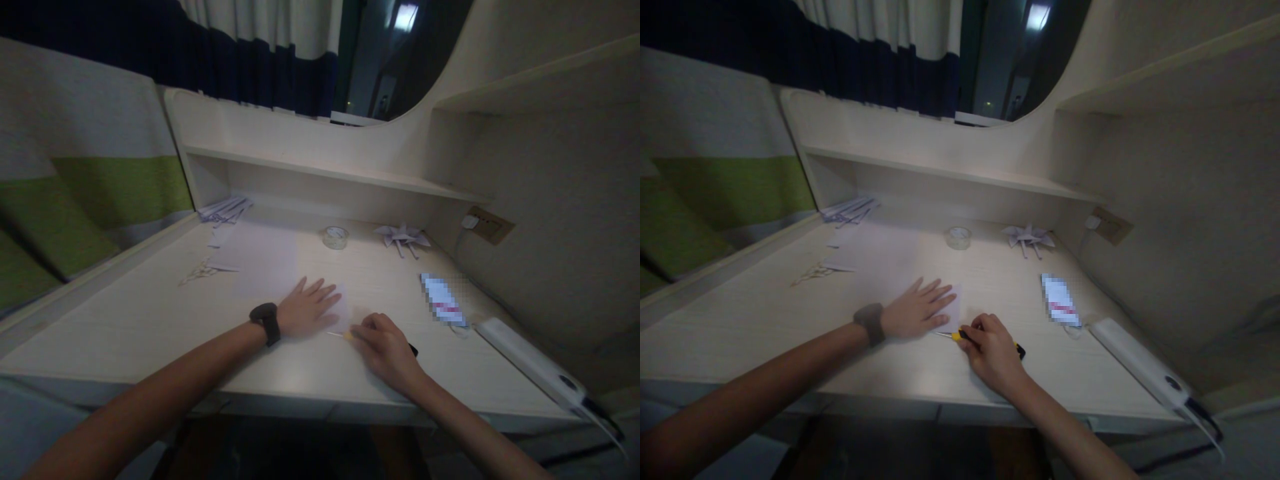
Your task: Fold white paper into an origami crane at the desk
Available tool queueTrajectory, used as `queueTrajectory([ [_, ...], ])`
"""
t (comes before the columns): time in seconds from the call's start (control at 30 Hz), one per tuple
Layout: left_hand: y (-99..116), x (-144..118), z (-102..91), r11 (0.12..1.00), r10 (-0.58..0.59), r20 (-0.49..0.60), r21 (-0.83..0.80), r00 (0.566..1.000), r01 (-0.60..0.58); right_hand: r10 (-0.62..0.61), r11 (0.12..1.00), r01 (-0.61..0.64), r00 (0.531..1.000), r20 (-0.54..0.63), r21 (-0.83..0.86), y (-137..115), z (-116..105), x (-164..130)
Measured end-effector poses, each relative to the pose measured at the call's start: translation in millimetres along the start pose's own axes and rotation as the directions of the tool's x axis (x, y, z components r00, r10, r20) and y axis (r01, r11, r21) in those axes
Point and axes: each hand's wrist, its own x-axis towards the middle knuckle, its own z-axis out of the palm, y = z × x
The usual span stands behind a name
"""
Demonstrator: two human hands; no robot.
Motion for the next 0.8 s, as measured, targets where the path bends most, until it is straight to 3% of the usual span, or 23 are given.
queueTrajectory([
  [0.4,-3,1,1.5,0.998,0.022,0.014,0.053,1.0,-0.022,-0.067,0.997,0.067,0.998,-0.007,0.031,-8,10,6],
  [0.6,-12,5,1.1,0.994,-0.025,0.021,-0.103,0.999,0.027,-0.101,0.989,0.091,0.991,0.086,0.116,-5,-10,-1],
  [0.8,-18,6,-20.7,0.986,-0.056,-0.103,-0.162,0.993,0.039,-0.091,0.983,0.055,0.975,0.204,0.173,18,-33,-4],
])
